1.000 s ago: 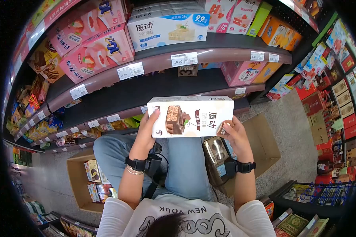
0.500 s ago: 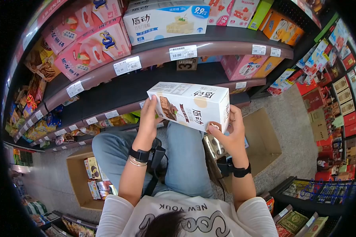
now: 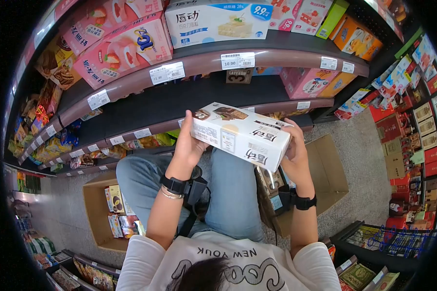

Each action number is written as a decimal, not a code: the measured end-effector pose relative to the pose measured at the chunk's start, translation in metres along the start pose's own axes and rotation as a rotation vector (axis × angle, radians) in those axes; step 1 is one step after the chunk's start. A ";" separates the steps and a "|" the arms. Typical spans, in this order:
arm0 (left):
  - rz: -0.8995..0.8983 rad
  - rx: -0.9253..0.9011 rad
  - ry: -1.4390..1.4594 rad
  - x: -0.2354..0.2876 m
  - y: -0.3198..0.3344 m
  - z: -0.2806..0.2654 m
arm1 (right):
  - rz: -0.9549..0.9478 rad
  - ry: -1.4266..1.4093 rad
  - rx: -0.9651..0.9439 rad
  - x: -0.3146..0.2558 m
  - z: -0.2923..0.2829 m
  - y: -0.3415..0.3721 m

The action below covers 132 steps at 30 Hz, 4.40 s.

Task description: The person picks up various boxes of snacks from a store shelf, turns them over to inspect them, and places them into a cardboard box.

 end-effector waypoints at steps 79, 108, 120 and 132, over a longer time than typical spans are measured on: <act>-0.539 -0.545 -0.392 -0.121 0.037 0.122 | 0.241 0.117 0.488 -0.058 -0.146 0.087; -0.773 -0.535 -0.549 -0.282 0.021 0.086 | 1.451 1.094 0.617 0.207 -0.244 0.111; -0.743 -0.565 -0.565 -0.282 0.018 0.093 | 1.536 0.923 0.738 0.273 -0.246 0.139; -0.633 -0.530 -0.642 -0.273 0.020 0.104 | 1.698 0.717 0.878 0.367 -0.243 0.165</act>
Point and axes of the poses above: each hand's wrist, its own y-axis away from the middle knuckle, its own z-axis out of the palm, x = y × z, the point moved 2 cm from there along -y, towards the middle knuckle, and after that the axes turned 15 degrees about z, right-handed, at the moved point
